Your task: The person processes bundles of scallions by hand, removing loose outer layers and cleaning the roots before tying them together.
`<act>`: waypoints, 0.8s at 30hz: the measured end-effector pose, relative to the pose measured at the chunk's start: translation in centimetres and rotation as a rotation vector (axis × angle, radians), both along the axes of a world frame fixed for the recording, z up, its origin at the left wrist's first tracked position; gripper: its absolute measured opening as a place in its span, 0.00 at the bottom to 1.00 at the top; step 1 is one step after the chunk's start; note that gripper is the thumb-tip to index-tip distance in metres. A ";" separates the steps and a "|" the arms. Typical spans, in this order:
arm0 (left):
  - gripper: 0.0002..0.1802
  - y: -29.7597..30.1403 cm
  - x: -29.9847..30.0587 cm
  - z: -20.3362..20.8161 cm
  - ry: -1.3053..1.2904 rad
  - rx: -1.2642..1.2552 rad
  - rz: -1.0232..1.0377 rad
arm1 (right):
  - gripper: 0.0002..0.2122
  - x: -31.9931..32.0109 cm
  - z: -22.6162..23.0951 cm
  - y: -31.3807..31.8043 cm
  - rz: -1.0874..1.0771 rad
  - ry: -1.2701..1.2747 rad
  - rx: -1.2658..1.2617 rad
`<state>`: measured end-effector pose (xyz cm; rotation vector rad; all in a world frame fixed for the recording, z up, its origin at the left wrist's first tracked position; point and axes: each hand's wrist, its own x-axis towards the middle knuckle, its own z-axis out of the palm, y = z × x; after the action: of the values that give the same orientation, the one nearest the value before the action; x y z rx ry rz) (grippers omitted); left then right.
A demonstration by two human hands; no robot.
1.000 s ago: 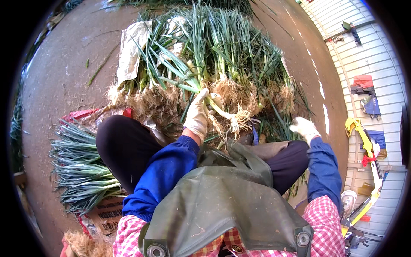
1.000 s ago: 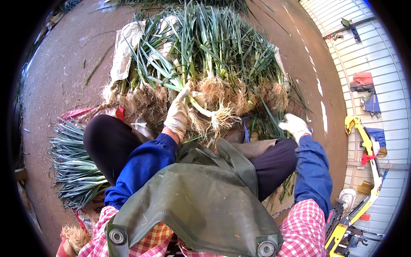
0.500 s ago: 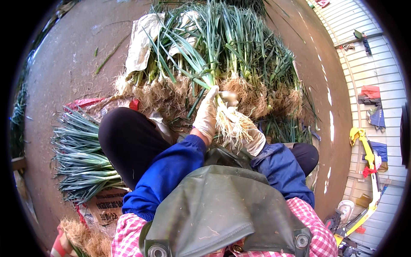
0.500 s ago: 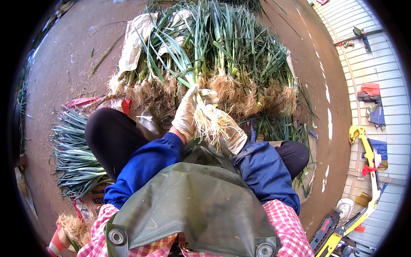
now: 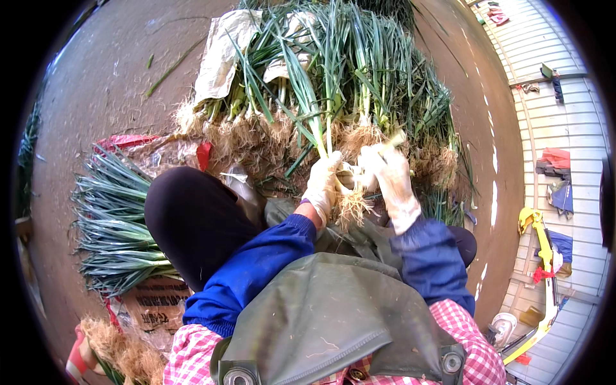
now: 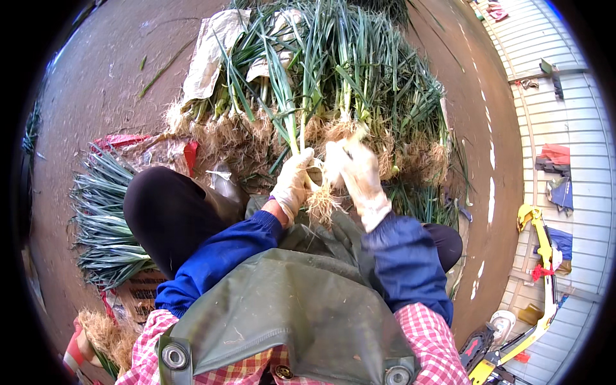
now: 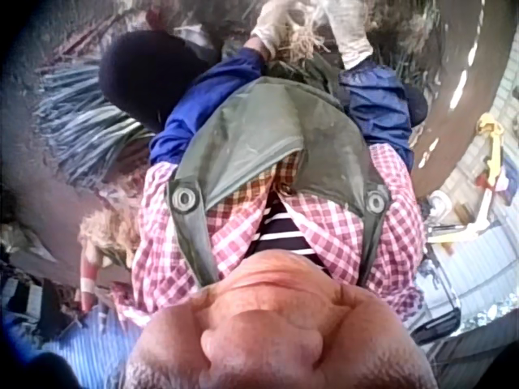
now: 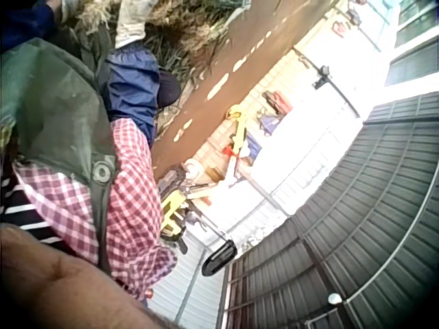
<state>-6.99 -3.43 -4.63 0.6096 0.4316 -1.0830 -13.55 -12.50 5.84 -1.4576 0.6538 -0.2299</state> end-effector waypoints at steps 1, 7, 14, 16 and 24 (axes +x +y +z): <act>0.15 0.0 -0.1 -1.2 -0.001 -0.095 -0.046 | 0.12 1.8 -1.5 -2.1 0.080 0.103 -0.384; 0.11 0.0 -0.4 -0.8 -0.040 -0.008 -0.079 | 0.33 13.2 -5.4 -3.5 0.558 0.464 -1.578; 0.15 1.3 -1.4 1.6 -0.303 0.148 -0.273 | 0.16 21.5 -4.3 -8.2 -0.183 0.582 -0.603; 0.15 1.5 -1.2 1.6 -0.369 0.183 -0.309 | 0.15 24.6 -0.5 -9.2 -0.068 0.693 -0.929; 0.13 0.9 -2.1 -0.5 -0.352 0.299 -0.330 | 0.09 25.8 15.4 -17.5 -0.055 -0.070 -1.113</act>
<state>-9.14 -2.51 -5.08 1.1460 0.1874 -1.2015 12.22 -29.97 21.23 -2.4715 0.5115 -0.7661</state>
